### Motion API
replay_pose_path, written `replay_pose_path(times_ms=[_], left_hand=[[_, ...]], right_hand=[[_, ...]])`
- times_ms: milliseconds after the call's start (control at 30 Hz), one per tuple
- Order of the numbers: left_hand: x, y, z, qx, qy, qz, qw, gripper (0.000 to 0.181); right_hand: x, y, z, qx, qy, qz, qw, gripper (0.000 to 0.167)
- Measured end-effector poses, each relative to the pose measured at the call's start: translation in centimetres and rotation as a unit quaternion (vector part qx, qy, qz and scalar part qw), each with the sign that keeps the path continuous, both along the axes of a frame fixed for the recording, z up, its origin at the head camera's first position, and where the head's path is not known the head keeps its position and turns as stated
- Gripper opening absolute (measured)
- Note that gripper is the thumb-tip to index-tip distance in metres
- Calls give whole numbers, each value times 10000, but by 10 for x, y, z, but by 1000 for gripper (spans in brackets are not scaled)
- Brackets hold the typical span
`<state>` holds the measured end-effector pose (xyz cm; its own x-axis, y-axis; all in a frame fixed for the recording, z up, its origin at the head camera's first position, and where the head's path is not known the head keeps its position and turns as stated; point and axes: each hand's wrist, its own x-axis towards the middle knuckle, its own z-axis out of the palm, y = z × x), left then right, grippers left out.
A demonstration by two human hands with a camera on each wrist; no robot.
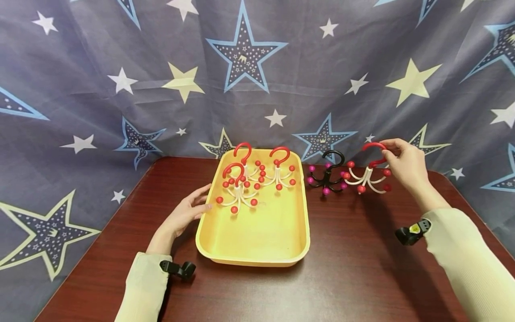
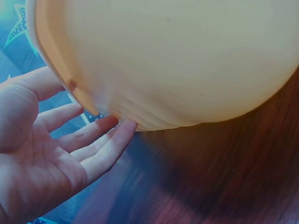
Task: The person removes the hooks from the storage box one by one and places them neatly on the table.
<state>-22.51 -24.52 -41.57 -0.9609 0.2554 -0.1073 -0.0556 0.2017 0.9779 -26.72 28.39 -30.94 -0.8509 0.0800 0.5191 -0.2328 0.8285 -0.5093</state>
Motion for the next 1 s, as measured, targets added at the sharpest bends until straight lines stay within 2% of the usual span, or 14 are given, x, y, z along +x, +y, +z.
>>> replay_pose_path(times_ms=[433,800,1000], left_hand=[[-1,0,-1,61,-30,6,10000,67],[0,0,-1,100,-57,20,9999,68],[0,0,-1,140,-45,21,9999,68]], right_hand=[[-16,2,-20,-12,-238,32,9997,25],[-22,0,-36,-144,-341,-41,9993,25],[-23,2,-38,-227,-466,-84,9986,27]])
